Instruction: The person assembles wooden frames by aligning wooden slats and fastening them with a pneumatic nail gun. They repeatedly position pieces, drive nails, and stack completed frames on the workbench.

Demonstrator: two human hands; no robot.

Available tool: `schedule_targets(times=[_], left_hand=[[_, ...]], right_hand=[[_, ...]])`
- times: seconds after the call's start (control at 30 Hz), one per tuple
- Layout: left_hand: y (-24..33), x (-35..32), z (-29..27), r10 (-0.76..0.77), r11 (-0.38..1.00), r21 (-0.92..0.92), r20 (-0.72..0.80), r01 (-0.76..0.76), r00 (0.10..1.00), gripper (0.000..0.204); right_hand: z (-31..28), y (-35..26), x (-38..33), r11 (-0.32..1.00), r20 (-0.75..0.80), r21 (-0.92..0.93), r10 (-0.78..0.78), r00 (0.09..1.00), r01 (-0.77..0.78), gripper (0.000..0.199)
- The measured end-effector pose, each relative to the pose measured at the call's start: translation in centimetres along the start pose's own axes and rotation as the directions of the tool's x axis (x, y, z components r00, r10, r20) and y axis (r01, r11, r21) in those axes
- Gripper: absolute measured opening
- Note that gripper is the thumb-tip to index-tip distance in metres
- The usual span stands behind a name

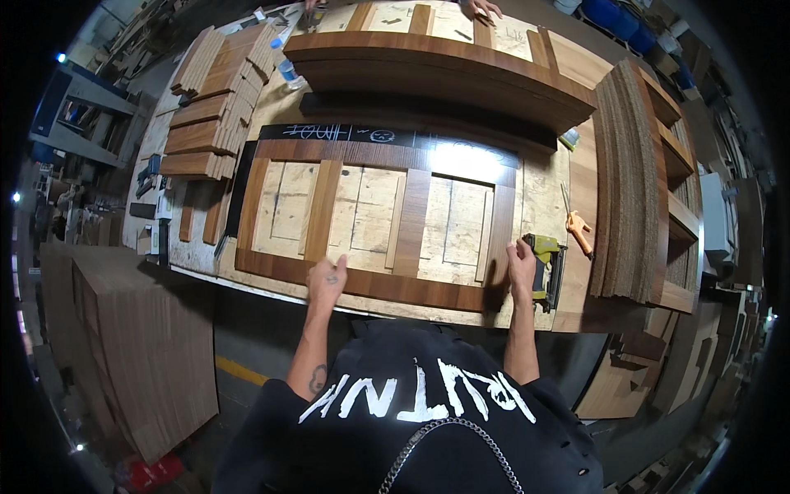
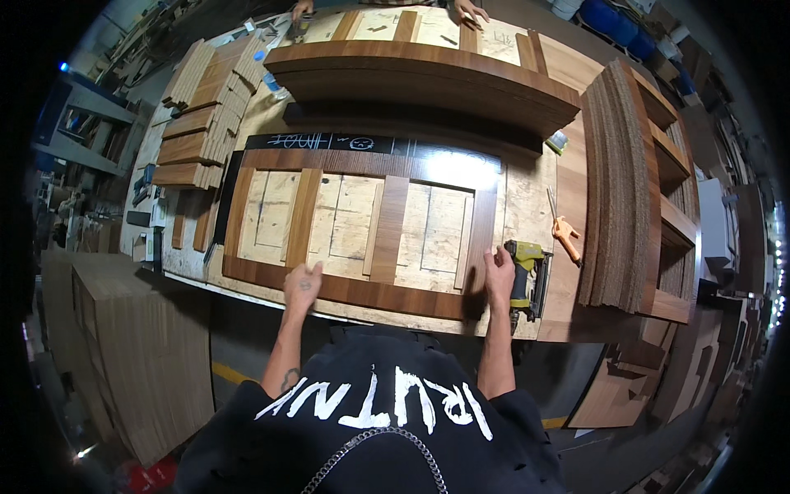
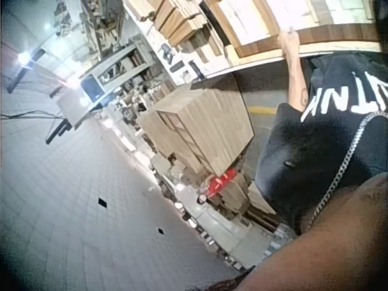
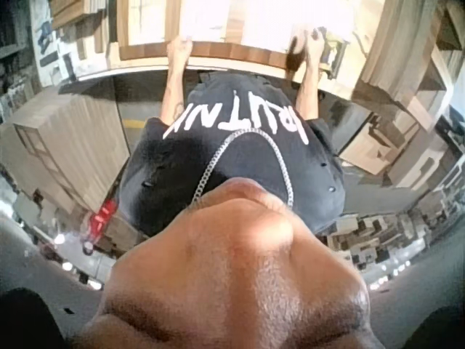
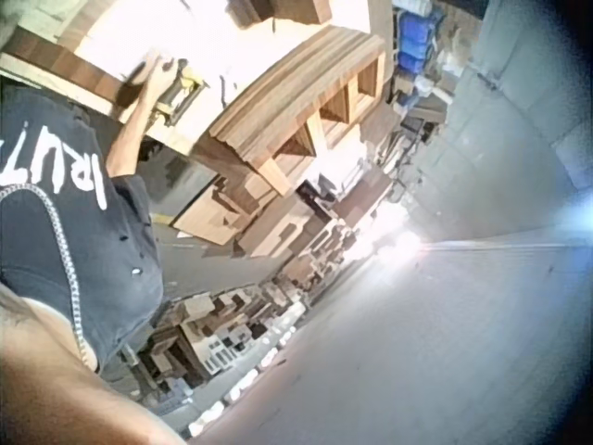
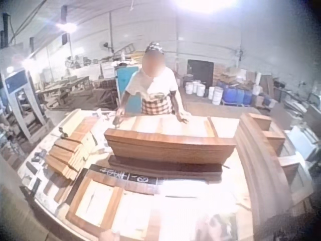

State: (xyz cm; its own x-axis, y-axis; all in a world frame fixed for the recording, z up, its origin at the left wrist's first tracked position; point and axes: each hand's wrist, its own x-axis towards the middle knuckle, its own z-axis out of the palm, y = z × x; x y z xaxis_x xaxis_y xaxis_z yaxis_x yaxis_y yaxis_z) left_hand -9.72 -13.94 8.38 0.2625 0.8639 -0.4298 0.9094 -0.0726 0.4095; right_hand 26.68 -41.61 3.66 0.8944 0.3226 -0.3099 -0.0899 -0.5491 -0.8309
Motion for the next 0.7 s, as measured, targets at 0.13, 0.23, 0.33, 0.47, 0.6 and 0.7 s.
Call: schedule_targets(times=[0.13,0.23,0.33,0.47,0.6,0.7], left_hand=[[5.5,2.4,5.7,0.437,0.891,-0.076,-0.126,-0.448,0.891,0.064],[11.4,3.9,8.0,0.521,0.853,0.0,-0.082,-0.522,0.85,0.073],[16.3,6.0,10.3,0.534,0.845,0.098,-0.088,-0.526,0.841,0.083],[18.7,8.4,12.4,0.409,0.887,0.257,-0.054,-0.383,0.911,0.08],[19.1,7.9,13.7,0.414,0.882,0.295,-0.107,-0.368,0.904,0.075],[19.3,7.9,13.8,0.422,0.877,0.309,-0.133,-0.367,0.897,0.074]], right_hand=[[1.9,-1.5,-1.3,0.996,-0.038,-0.094,-0.003,0.999,-0.001,0.074],[0.7,-3.7,-1.5,0.994,0.017,-0.105,0.02,1.0,-0.019,0.08],[-1.0,-1.2,-0.4,0.997,0.128,0.073,-0.021,0.992,0.012,0.072],[-2.8,0.5,-3.2,0.966,-0.172,-0.162,-0.229,0.958,0.202,0.053],[-5.3,2.4,-5.4,0.797,-0.231,-0.603,-0.186,0.955,0.009,0.069],[-6.3,3.9,-3.8,0.792,-0.125,-0.602,-0.216,0.968,0.099,0.079]])
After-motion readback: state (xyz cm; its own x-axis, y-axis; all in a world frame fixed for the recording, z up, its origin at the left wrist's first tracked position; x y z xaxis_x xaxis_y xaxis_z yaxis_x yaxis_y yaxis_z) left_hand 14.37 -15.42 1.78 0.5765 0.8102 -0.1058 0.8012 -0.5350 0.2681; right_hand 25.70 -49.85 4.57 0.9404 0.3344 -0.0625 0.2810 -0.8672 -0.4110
